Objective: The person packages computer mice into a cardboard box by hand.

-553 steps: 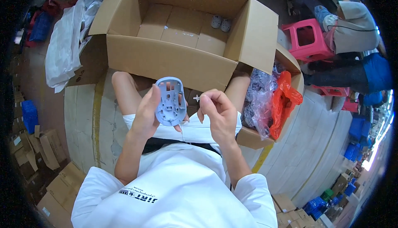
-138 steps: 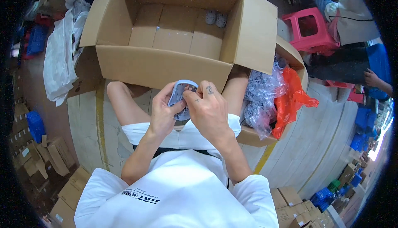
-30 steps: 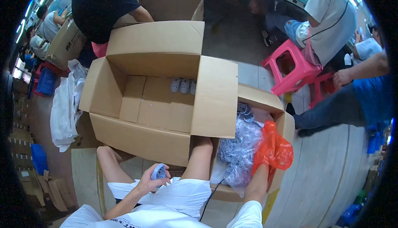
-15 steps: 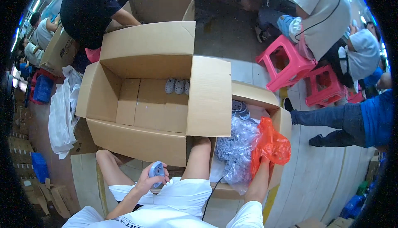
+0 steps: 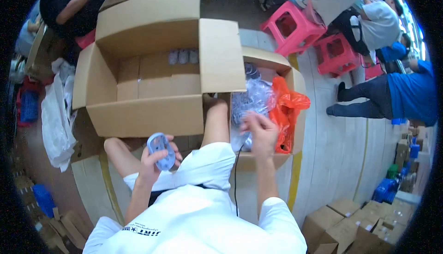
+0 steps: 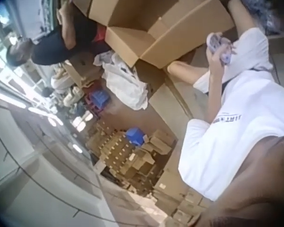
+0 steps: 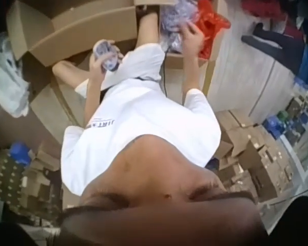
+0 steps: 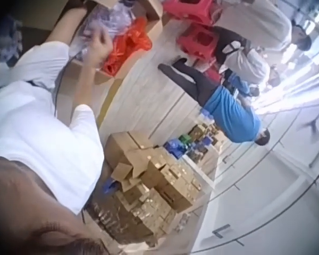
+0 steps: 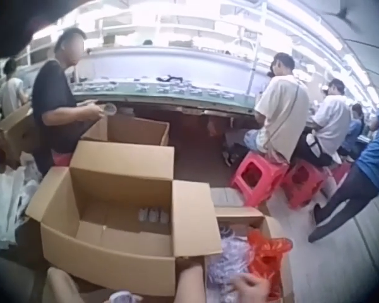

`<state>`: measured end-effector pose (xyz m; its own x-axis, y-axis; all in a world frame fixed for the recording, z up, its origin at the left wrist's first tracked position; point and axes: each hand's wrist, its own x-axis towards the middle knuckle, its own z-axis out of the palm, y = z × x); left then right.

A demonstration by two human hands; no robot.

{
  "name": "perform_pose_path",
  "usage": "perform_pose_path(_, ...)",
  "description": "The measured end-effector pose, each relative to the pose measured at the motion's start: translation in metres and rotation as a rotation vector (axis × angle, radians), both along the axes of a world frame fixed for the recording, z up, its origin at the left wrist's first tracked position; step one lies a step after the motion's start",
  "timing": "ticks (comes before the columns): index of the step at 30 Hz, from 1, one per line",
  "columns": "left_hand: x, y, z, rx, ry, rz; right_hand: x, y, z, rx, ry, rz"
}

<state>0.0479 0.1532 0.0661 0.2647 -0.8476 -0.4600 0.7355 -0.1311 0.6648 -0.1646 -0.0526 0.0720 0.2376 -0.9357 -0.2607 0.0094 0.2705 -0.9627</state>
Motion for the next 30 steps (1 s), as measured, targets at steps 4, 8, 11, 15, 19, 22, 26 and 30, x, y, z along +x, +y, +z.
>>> perform_pose_path(4, 0.007, -0.004, 0.024, -0.074, -0.006, 0.076, 0.073, 0.062, 0.018, 0.264, -0.333, 0.200)
perform_pose_path(8, 0.018, 0.015, 0.042, -0.067, -0.112, 0.260, 0.110, 0.096, 0.020, 0.438, -0.515, 0.423)
perform_pose_path(11, 0.024, 0.031, 0.043, -0.014, -0.243, 0.311, 0.125, 0.113, 0.023, 0.405, -0.513, 0.500)
perform_pose_path(15, 0.023, 0.041, 0.040, -0.003, -0.317, 0.346, 0.130, 0.126, 0.025, 0.306, -0.389, 0.540)
perform_pose_path(19, 0.025, 0.047, 0.037, 0.020, -0.370, 0.316, 0.127, 0.134, 0.024, 0.232, -0.314, 0.557)
perform_pose_path(22, 0.026, 0.050, 0.035, 0.040, -0.399, 0.283, 0.125, 0.138, 0.025, 0.192, -0.279, 0.568)
perform_pose_path(26, 0.031, 0.057, 0.033, -0.038, -0.134, 0.182, 0.125, 0.138, 0.034, -0.152, -0.115, 0.637)
perform_pose_path(30, 0.036, 0.057, 0.040, -0.017, -0.010, 0.148, 0.117, 0.126, 0.023, -0.586, -0.051, 0.720)
